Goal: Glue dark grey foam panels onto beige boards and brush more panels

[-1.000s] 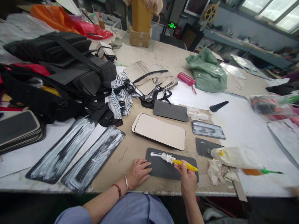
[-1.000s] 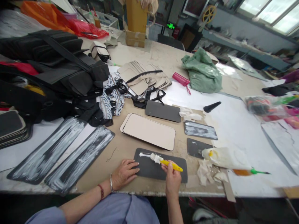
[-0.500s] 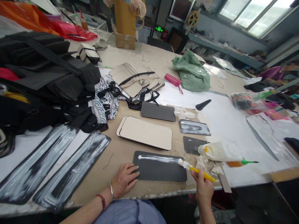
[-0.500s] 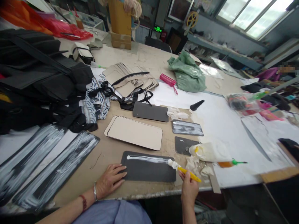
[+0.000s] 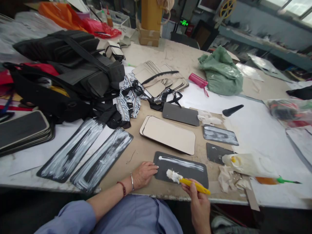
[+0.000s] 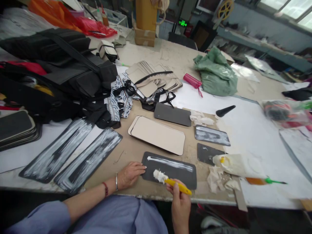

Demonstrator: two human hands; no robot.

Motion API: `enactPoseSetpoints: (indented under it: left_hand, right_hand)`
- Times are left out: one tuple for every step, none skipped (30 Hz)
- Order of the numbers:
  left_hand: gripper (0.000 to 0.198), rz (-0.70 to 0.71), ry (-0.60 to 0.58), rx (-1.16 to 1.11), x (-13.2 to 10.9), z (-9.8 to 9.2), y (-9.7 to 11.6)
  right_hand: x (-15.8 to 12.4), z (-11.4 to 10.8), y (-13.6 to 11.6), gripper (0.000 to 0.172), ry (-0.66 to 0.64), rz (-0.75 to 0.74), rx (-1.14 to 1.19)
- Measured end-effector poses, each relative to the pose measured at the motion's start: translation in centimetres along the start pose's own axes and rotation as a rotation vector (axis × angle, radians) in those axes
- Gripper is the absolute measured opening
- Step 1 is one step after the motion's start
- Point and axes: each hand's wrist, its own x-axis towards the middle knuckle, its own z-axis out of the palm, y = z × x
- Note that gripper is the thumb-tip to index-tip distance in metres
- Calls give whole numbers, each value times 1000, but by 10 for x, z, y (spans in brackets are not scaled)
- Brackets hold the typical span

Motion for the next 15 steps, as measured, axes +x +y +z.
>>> enactPoseSetpoints:
  left_hand:
    - [36,2,-3,1,-1,1,-2]
    - [36,6,-1,5,-2,2,-3]
    - [35,11,4,9,-2,3,-4]
    - [35,14,9,11,-3,4,-5]
    - [35,17,9,12,-3,4,-5]
    - [35,20,6,14,-3,4,-5]
    - [36,20,0,18,-3,4,-5]
    - [36,23,-9,25,-3,3,-4]
    - [37,24,-17,34,-3,2,-3]
    - [37,24,-23,44,-2,1,-3]
    - [38,24,-26,55,-2,1,-2]
    - [38,25,-26,66,-2,1,-2]
    - [38,28,-25,78,-2,1,-1]
    - [37,34,-21,90,-2,1,-1]
    - [37,40,-17,103,-2,2,-1]
  right_hand:
    - [-5,9,2,46,-27,1,3]
    - [-9,17,4,44,-44,-1,8]
    - [-11,23,6,44,-59,-2,11]
    - [-13,28,7,43,-69,-2,14]
    - [-14,32,9,43,-75,0,19]
    - [-15,34,10,44,-73,2,23]
    - [-15,35,11,44,-64,3,25]
    - [-15,34,13,45,-50,5,25]
    - [-14,31,14,46,-29,3,21]
    - [-12,27,15,46,-3,1,14]
    - [-9,20,16,47,27,-1,3]
    - [-6,11,18,48,62,-1,-11]
    - [-2,0,19,49,101,2,-26]
    - [3,-12,21,50,147,7,-38]
    - [9,-25,23,52,198,15,-47]
